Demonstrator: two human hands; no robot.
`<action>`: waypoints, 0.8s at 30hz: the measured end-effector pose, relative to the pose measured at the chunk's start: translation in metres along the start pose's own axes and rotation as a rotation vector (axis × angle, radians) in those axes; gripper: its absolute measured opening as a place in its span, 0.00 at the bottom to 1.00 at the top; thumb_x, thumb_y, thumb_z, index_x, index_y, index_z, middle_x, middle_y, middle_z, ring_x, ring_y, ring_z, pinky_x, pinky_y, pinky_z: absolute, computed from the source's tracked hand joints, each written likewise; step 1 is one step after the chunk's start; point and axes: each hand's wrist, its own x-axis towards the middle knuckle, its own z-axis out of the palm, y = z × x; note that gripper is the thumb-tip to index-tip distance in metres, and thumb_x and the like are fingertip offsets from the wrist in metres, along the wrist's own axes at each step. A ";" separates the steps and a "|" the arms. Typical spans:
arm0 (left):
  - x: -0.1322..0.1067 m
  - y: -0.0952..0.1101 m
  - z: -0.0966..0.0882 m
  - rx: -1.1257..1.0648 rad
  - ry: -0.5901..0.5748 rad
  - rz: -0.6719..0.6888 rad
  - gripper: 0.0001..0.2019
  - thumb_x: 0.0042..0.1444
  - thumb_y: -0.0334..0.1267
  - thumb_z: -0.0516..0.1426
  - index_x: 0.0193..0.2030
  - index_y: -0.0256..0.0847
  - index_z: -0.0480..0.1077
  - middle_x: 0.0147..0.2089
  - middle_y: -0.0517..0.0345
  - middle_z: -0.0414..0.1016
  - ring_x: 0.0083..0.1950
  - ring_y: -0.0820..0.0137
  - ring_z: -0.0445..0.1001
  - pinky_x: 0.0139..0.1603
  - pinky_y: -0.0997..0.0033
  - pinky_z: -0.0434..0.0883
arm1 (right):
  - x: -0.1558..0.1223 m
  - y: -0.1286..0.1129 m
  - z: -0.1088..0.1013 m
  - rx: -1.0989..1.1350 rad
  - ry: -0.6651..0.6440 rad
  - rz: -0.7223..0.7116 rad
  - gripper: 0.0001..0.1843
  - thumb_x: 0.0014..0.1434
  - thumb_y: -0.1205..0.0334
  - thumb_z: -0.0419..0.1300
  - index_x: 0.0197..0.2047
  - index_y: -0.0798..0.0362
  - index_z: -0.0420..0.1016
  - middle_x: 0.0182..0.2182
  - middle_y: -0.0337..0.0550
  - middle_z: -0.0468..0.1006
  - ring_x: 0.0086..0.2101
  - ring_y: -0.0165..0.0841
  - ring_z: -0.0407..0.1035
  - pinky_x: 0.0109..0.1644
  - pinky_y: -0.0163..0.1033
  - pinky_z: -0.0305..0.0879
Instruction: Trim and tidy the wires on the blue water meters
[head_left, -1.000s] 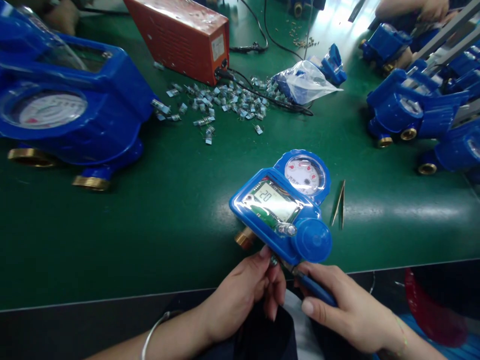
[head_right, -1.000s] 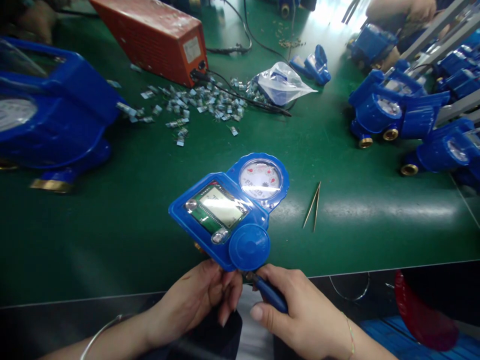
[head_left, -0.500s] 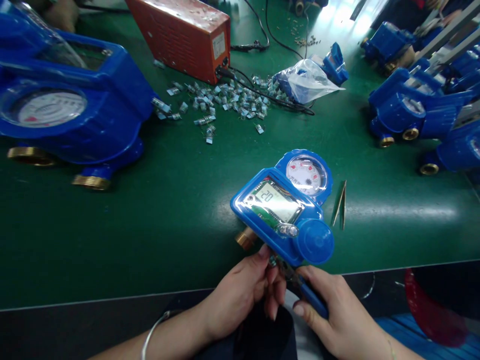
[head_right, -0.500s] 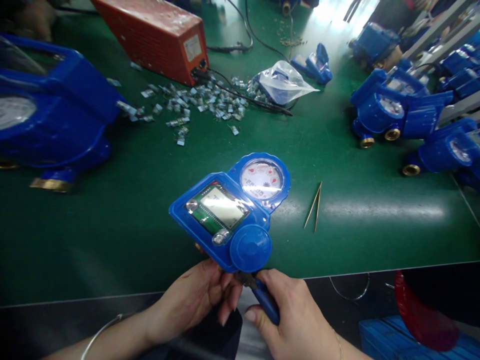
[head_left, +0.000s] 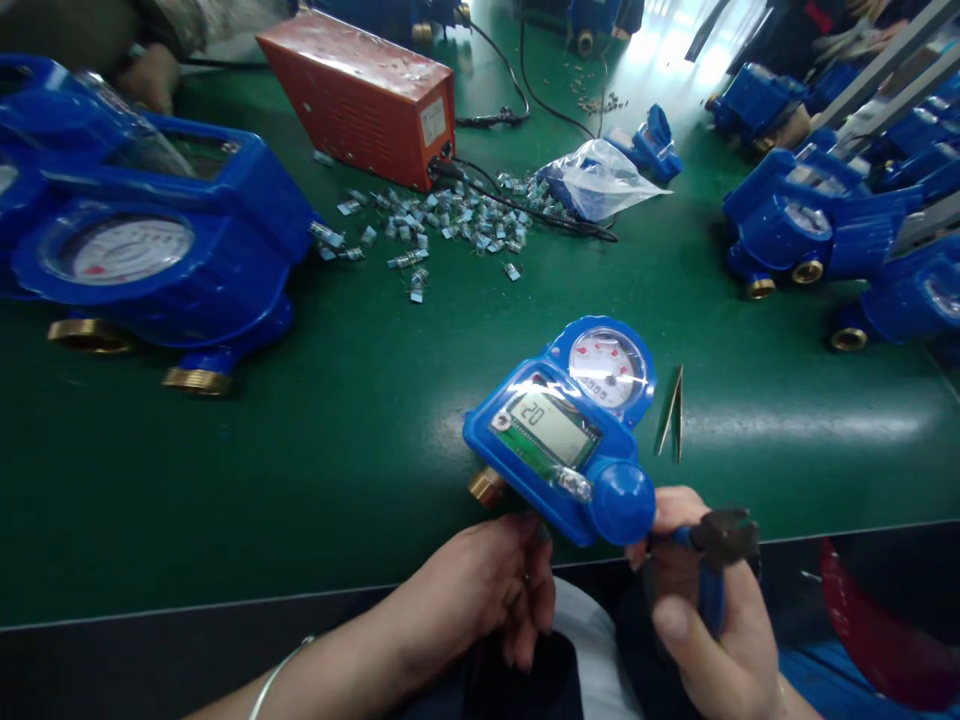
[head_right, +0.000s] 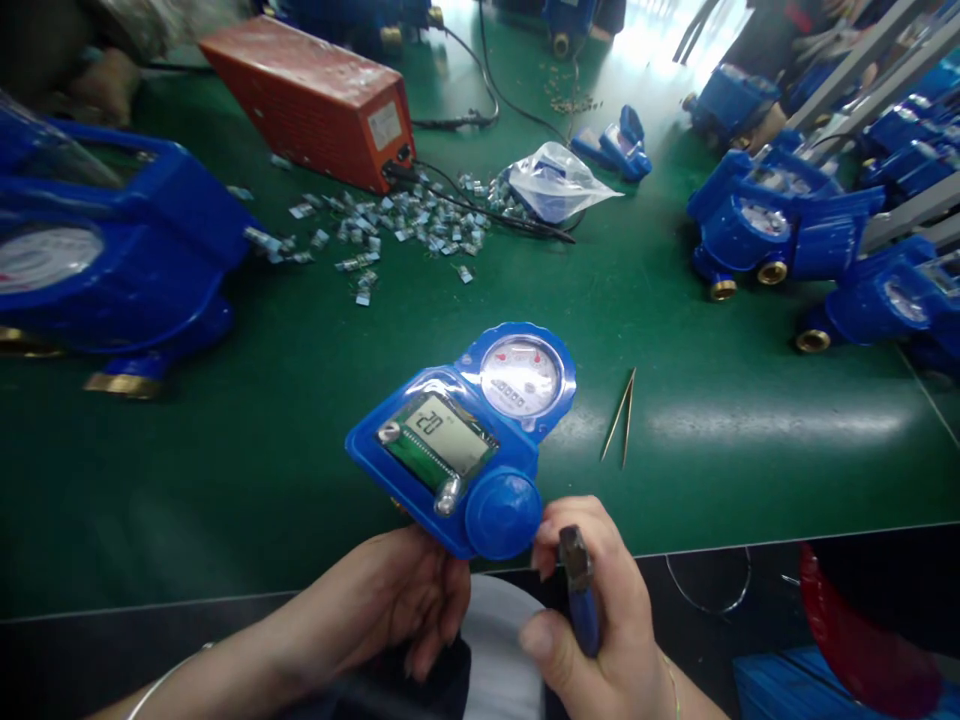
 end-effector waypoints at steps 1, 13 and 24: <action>-0.001 0.001 0.001 0.014 0.028 -0.034 0.21 0.51 0.57 0.48 0.27 0.37 0.61 0.21 0.56 0.69 0.15 0.75 0.66 0.16 0.78 0.56 | 0.004 -0.001 0.004 -0.006 0.060 -0.015 0.16 0.63 0.49 0.54 0.51 0.46 0.62 0.44 0.46 0.60 0.38 0.38 0.62 0.38 0.41 0.64; -0.013 0.011 0.012 0.294 0.201 -0.027 0.24 0.57 0.58 0.42 0.30 0.37 0.62 0.20 0.60 0.67 0.14 0.74 0.66 0.14 0.79 0.56 | 0.046 -0.018 0.022 -0.177 0.108 -0.150 0.20 0.63 0.54 0.56 0.55 0.49 0.58 0.54 0.48 0.63 0.54 0.44 0.58 0.58 0.50 0.55; -0.055 0.037 0.013 1.265 0.364 0.168 0.16 0.54 0.42 0.53 0.17 0.41 0.60 0.19 0.59 0.64 0.21 0.70 0.61 0.23 0.72 0.53 | 0.056 -0.013 0.033 -0.169 0.072 -0.099 0.27 0.62 0.47 0.55 0.59 0.49 0.55 0.52 0.48 0.67 0.49 0.44 0.65 0.39 0.39 0.69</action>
